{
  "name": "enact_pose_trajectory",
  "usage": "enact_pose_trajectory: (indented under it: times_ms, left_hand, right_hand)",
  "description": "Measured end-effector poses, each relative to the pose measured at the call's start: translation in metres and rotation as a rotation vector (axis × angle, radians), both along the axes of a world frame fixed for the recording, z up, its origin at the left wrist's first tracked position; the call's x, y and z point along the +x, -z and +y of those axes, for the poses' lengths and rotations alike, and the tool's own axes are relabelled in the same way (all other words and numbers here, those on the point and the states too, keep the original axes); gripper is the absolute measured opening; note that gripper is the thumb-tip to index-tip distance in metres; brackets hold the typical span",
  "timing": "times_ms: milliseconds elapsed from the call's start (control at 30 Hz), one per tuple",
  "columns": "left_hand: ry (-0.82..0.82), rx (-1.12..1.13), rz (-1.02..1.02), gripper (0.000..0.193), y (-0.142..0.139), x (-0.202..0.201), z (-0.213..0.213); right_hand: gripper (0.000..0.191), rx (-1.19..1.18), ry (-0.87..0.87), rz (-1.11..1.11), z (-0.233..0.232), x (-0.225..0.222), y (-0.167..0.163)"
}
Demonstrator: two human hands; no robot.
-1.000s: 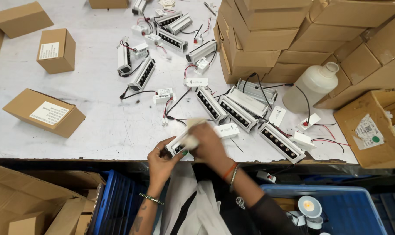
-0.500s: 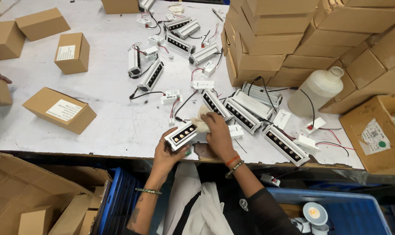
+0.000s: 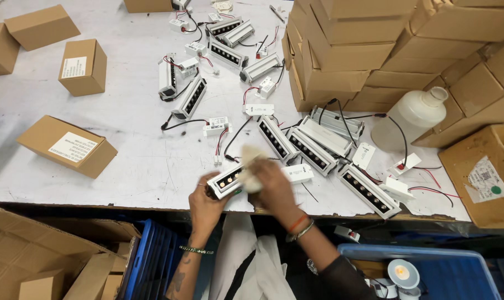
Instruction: The person assembles LED light modules by connecting small white power adapters to the modules and wiping the LED surfaces with a cloth. The person handles multiple modules one at a time, connects wires, and cleans each unit before placing it back on the table.
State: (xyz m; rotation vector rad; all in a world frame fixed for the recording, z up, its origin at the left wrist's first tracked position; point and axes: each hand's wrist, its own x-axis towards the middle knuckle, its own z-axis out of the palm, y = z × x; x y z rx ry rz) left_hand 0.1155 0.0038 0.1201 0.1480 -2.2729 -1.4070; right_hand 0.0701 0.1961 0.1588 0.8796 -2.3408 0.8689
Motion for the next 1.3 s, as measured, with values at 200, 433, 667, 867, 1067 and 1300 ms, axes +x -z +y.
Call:
enact_pose_trajectory:
  times_ms: [200, 433, 667, 867, 1067, 1300]
  left_hand:
    - [-0.009, 0.023, -0.172, 0.061, -0.014, 0.003, 0.002]
    - [0.144, 0.076, 0.079, 0.058, 0.02, 0.001, -0.013]
    - [0.139, 0.347, -0.188, 0.061, -0.022, -0.002, -0.006]
    - [0.209, 0.654, -0.267, 0.044, -0.023, -0.008, -0.016]
    - [0.251, 0.336, 0.005, 0.036, 0.011, -0.015, -0.022]
    - [0.191, 0.577, -0.265, 0.039, -0.005, -0.009, -0.017]
  right_hand:
    - [0.064, 0.044, 0.113, 0.131, 0.008, 0.0, 0.005]
    - [0.055, 0.007, -0.228, 0.108, -0.057, 0.051, 0.026]
    - [0.062, -0.046, 0.197, -0.019, 0.008, -0.013, -0.004]
    - [0.057, -0.235, 0.266, 0.031, 0.001, -0.004, 0.007]
    - [0.055, -0.103, 0.011, 0.029, -0.06, 0.046, 0.023]
    - [0.055, 0.014, 0.095, -0.04, -0.012, 0.012, 0.016]
